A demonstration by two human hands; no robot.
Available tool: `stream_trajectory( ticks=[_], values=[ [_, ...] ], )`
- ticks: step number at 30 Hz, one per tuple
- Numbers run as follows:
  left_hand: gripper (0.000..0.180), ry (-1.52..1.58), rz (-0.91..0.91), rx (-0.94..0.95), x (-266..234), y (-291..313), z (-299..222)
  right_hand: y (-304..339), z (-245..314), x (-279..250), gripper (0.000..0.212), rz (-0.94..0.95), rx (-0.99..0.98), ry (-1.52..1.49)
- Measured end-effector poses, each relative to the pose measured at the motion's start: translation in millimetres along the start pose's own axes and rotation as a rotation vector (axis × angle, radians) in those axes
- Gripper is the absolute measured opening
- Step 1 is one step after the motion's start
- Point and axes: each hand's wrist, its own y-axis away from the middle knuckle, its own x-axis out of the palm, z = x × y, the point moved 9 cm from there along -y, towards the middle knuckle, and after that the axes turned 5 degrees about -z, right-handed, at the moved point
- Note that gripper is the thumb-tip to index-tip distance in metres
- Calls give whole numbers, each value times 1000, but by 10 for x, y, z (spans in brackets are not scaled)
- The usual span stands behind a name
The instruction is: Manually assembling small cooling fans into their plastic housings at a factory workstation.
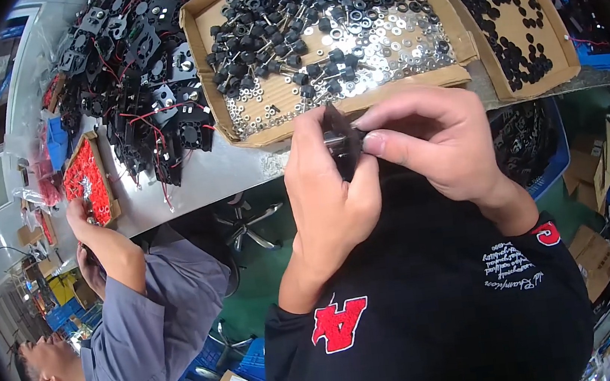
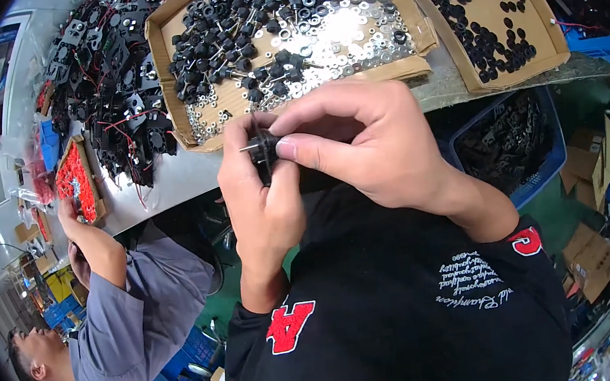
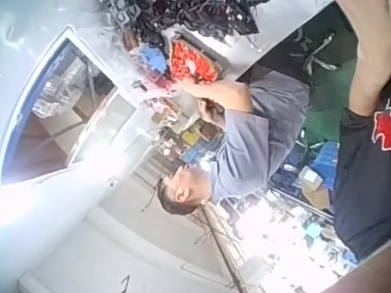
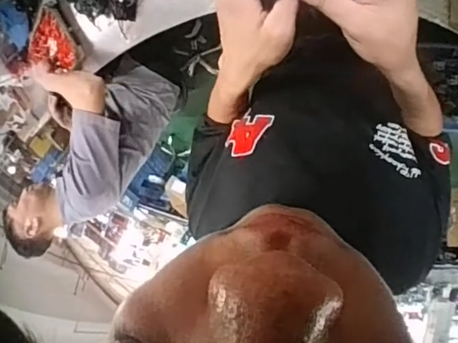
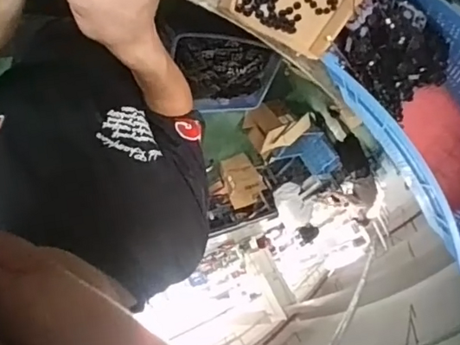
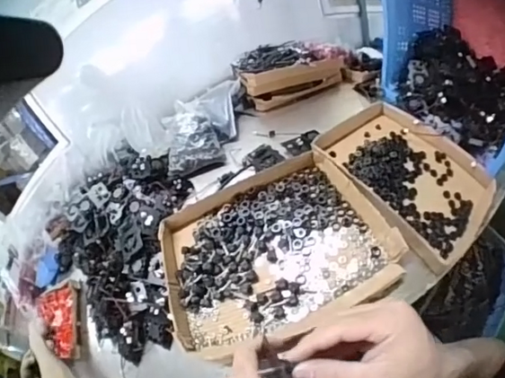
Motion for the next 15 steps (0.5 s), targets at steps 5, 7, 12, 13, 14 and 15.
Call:
stream_trajectory(
  ticks=[5, 7, 12, 13, 14, 15],
  values=[
    [42, -42, 25, 18, 50, 21, -19, 36, 139, -17, 19, 40, -166, 196],
    [44, -38, 32, 51, 60, 11, -36, 33, 103, -29, 19, 49, -221, 59],
    [48, -193, 11, 190, 37, 8, -184, 49, -21, -84, 25, 46, -45, -92],
    [49, -240, 18, 218, 49, 11, -223, 58, -148, -81, 28, 33, 116, -263],
    [52, -287, 16, 212, 67, 4, -235, 67, -155, -96, 28, 28, 115, -260],
    [52, -287, 16, 212, 64, -2, -245, 73, -169, -92, 31, 29, 121, -248]
  ],
)
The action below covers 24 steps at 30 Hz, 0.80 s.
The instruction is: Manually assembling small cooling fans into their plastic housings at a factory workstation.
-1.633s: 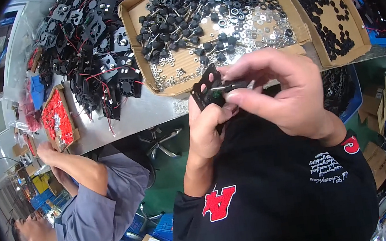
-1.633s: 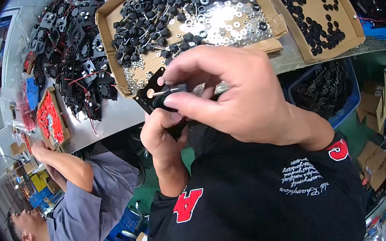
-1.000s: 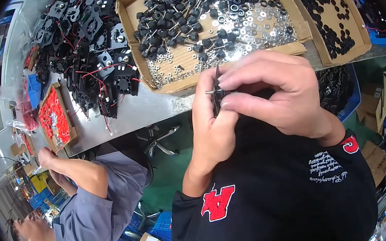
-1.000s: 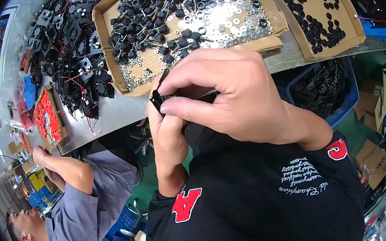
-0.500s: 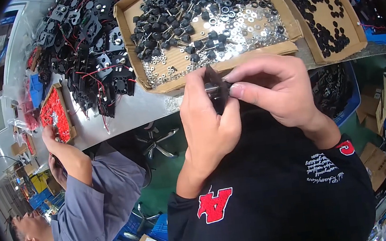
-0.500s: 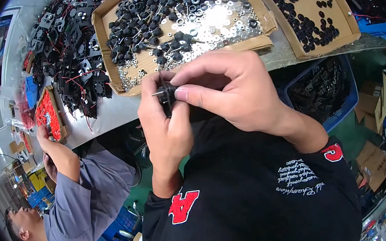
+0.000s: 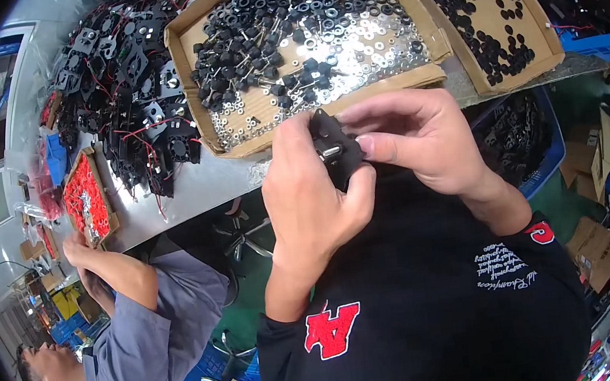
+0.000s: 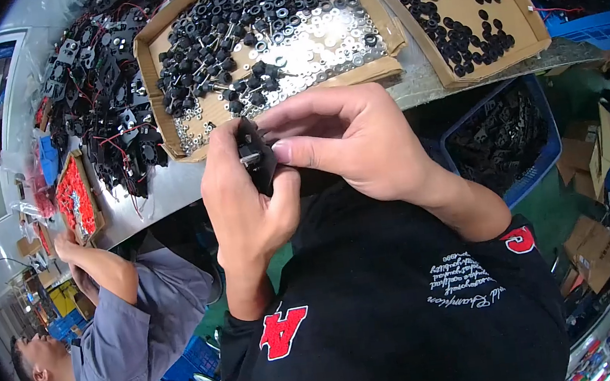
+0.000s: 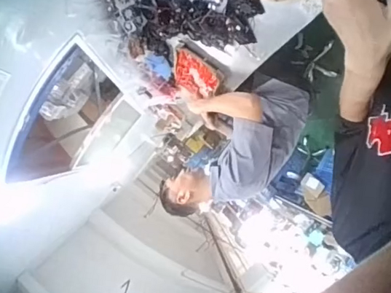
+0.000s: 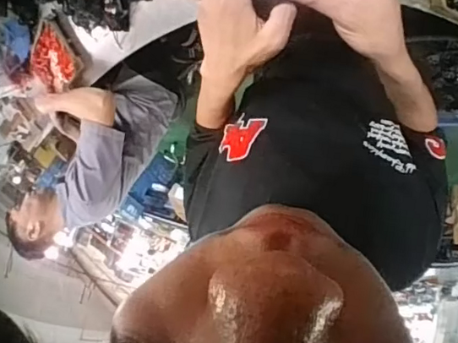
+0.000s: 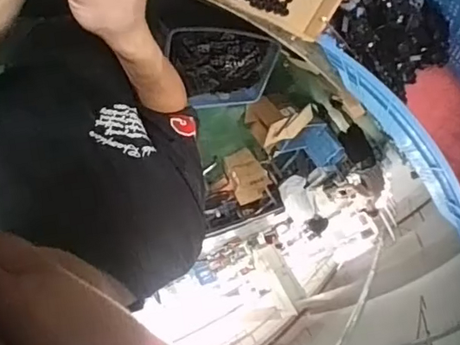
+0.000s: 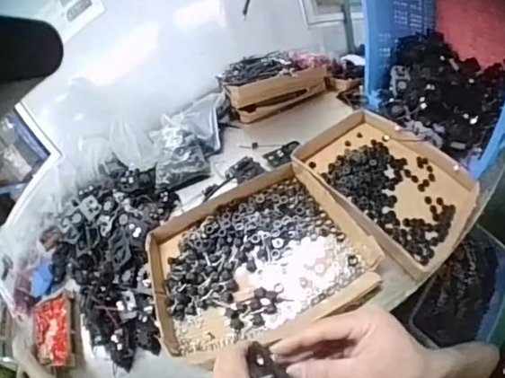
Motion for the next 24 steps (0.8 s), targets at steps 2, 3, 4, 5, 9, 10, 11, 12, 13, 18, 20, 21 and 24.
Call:
stream_trajectory(
  ticks=[2, 3, 4, 5, 9, 10, 11, 12, 13, 18, 20, 21, 24],
  values=[
    [55, -147, -35, 111, -39, -18, -87, 4, -47, -5, 35, -1, 7, 12],
    [55, -149, -35, 109, -41, -27, -72, 8, 28, -20, 38, -24, -129, 143],
    [54, -224, -70, 153, -57, -35, -85, 25, 125, -21, 40, -48, -265, 273],
    [54, -299, -104, 198, -68, -41, -102, 17, 142, -42, 40, -48, -265, 273],
    [50, -439, -188, 307, -76, -48, -105, 65, 369, 71, 48, 12, -527, 755],
    [48, -483, -181, 364, -67, -33, -119, 51, 358, 79, 50, 40, -500, 720],
    [46, -526, -174, 421, -63, -25, -134, 22, 372, 63, 47, 40, -561, 713],
    [45, -518, -147, 469, -58, -30, -143, -33, 393, -29, 43, -39, -484, 724],
    [45, -511, -151, 470, -66, -35, -109, -81, 414, -122, 39, -118, -407, 734],
    [42, -451, -95, 537, -11, -19, 37, -505, 721, -498, 21, -470, -688, 1344],
    [43, -418, -83, 538, -30, -34, 88, -738, 700, -624, 24, -542, -558, 1565],
    [45, -403, -70, 523, -33, -25, 118, -843, 676, -640, 27, -536, -508, 1623],
    [45, -426, -78, 553, -98, -43, 137, -1047, 648, -736, 27, -525, -280, 1703]
  ],
)
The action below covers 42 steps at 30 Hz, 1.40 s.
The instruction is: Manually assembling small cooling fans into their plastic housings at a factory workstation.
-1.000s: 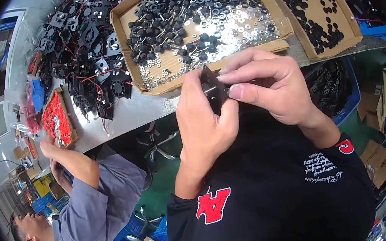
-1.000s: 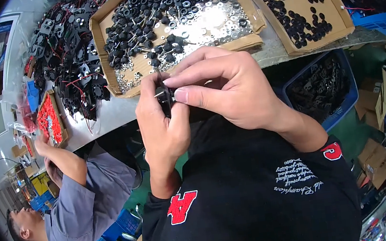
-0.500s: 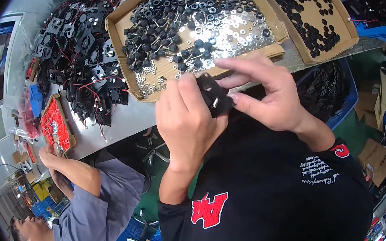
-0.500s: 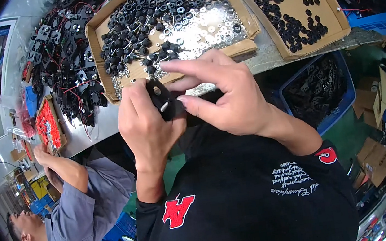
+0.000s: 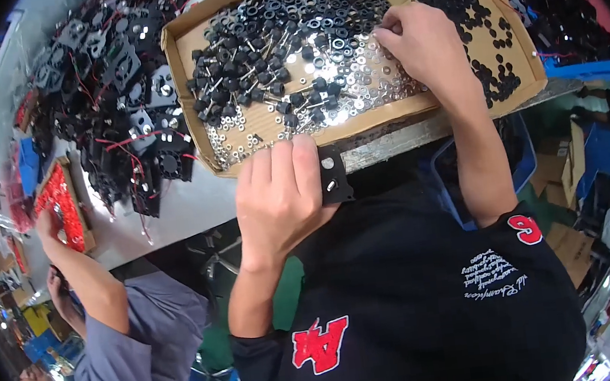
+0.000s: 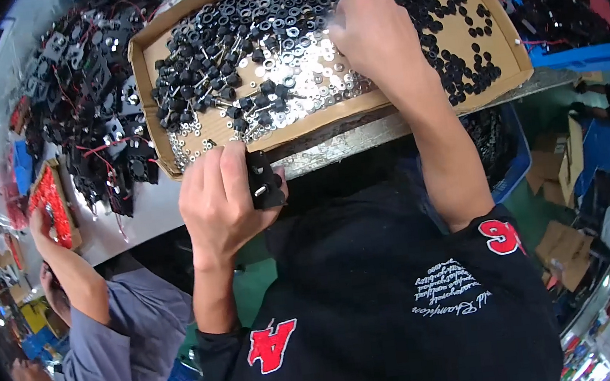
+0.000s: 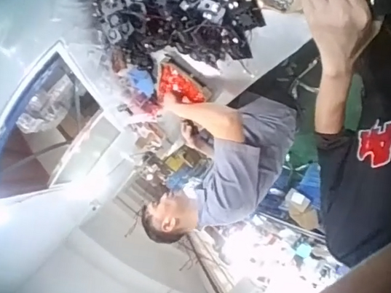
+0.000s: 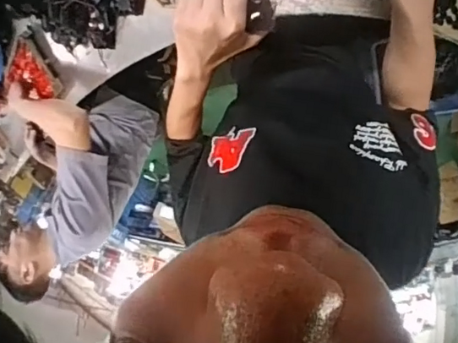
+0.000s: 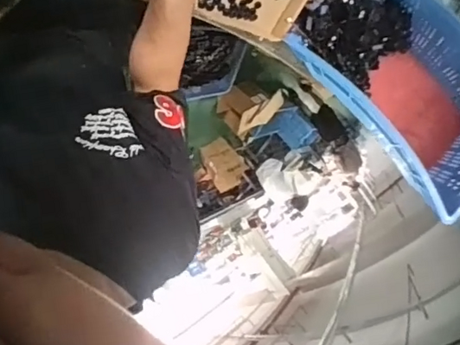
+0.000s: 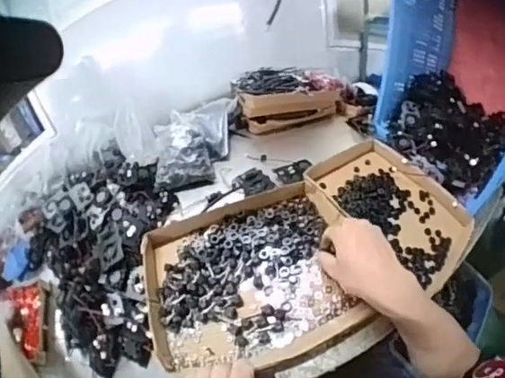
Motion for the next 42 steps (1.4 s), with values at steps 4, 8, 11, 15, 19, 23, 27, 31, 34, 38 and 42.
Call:
stream_trajectory(
  ticks=[4, 8, 11, 15, 19, 23, 27, 31, 34, 38, 42],
  values=[
    [42, 8, -16, 37, -37, -31, -10, -77, 127, -2, 25, 64, -118, 178],
    [40, -11, -9, 9, -4, -12, 7, 23, 53, -225, 26, -85, -45, -238],
    [39, 3, 1, -19, 48, -23, 13, 234, -59, -74, 23, 177, 229, -884],
    [40, -15, 12, -32, 114, -82, 7, 581, 228, -225, 21, 278, 131, -967],
    [14, -155, -12, 8, 174, -136, -40, 974, 642, -172, 14, 536, 117, -1166],
    [10, -221, 2, -5, 192, -161, -67, 1011, 713, -111, 12, 442, 27, -1101],
    [10, -260, -10, -2, 210, -154, -89, 1009, 818, -260, 14, 324, -175, -994],
    [11, -266, 19, -15, 219, -164, -98, 1018, 841, -444, 18, 131, -250, -809],
    [11, -242, -9, -32, 192, -167, -90, 1002, 785, -480, 23, 106, -254, -796],
    [14, -229, 22, -23, 206, -182, -117, 1069, 815, -502, 34, 56, -520, -783],
    [25, -161, 111, -54, 230, -181, -101, 1105, 758, -392, 36, 73, -446, -754]
  ],
)
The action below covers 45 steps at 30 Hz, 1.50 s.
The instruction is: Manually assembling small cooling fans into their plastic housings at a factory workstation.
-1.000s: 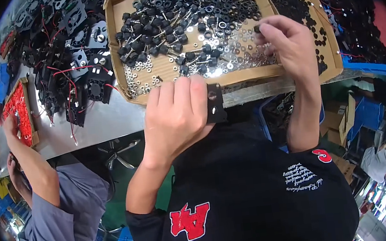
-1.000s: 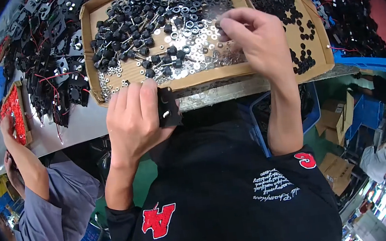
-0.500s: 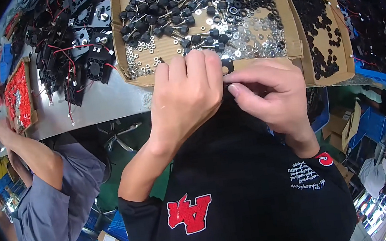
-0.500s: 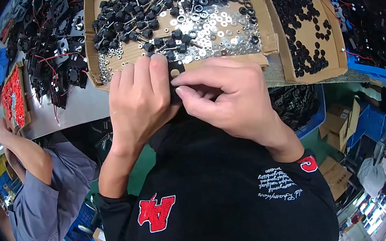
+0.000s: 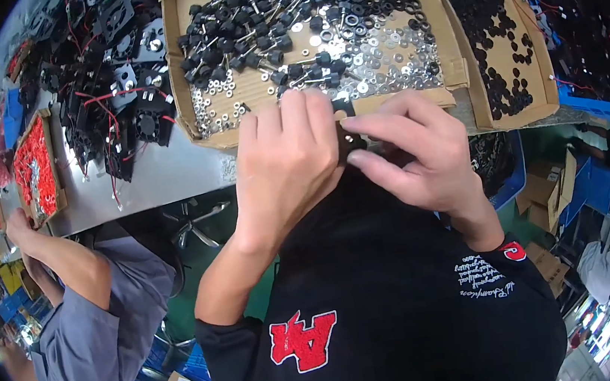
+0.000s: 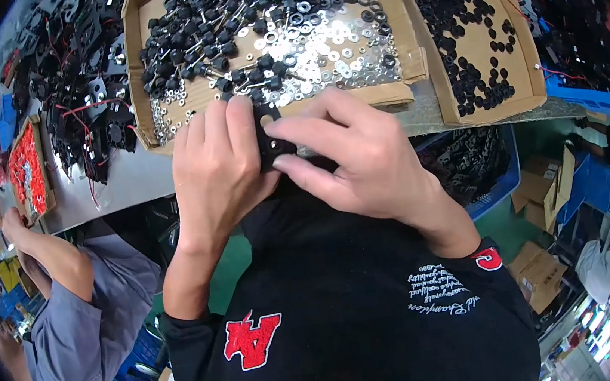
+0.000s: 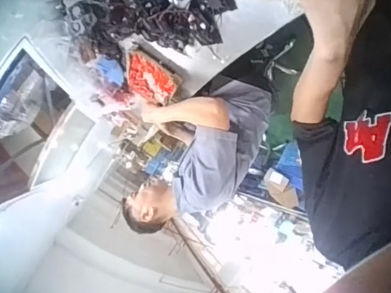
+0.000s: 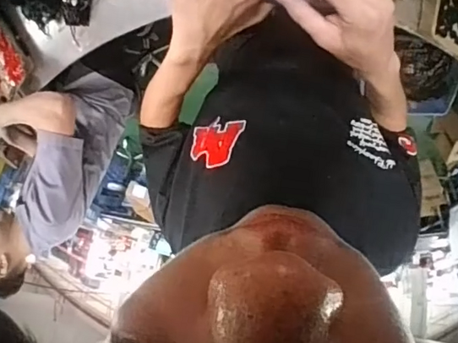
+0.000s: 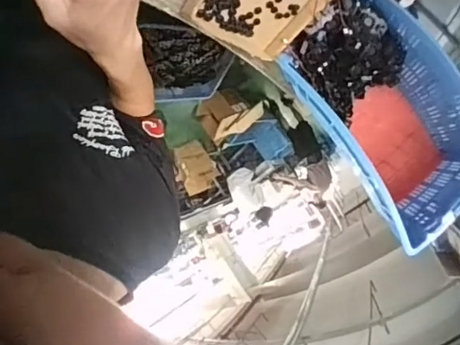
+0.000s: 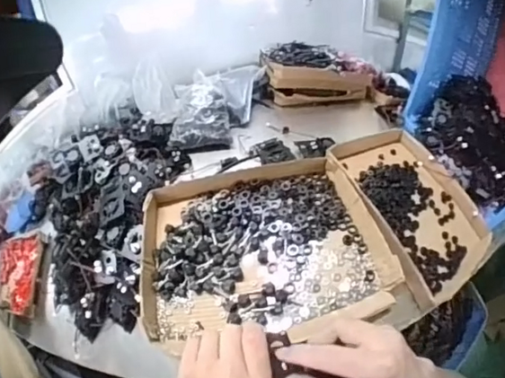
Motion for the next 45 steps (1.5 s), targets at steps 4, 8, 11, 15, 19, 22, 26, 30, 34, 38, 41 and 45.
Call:
stream_trajectory(
  ticks=[4, 8, 11, 15, 19, 22, 26, 30, 34, 38, 41, 45],
  values=[
    [31, 46, -47, -11, -79, 57, 53, -139, -341, -320, 19, -155, 178, 131],
    [42, 51, -80, 16, -167, 54, 90, -409, -745, -485, 19, -186, 213, 371],
    [42, 4, -107, 67, -199, 48, 122, -496, -889, -423, 21, -114, 226, 509],
    [43, -6, -148, 91, -172, -57, 195, -542, -1123, -374, 19, 58, 485, 376],
    [47, -41, -152, 83, -50, -183, 261, -519, -1177, -348, 18, 147, 499, 309],
    [42, -18, -125, 89, 84, -153, 234, -494, -1196, -315, 17, 179, 480, 367],
    [39, 11, -142, 70, 155, -71, 219, -500, -1084, -283, 16, 212, 380, 526],
    [43, 23, -74, 8, 178, -86, 243, -489, -964, -351, 16, 104, 254, 522],
    [46, 69, -66, 17, 201, -81, 241, -403, -1032, -543, 18, -120, 429, 247],
    [47, 63, -69, -5, 202, -54, 263, -255, -1081, -486, 27, -141, 606, -356],
    [48, 61, -49, -4, 203, -70, 258, -228, -961, -447, 30, -105, 612, -408],
    [50, 8, -46, 27, 127, -117, 248, -174, -653, -233, 23, -9, 651, -345]
  ],
)
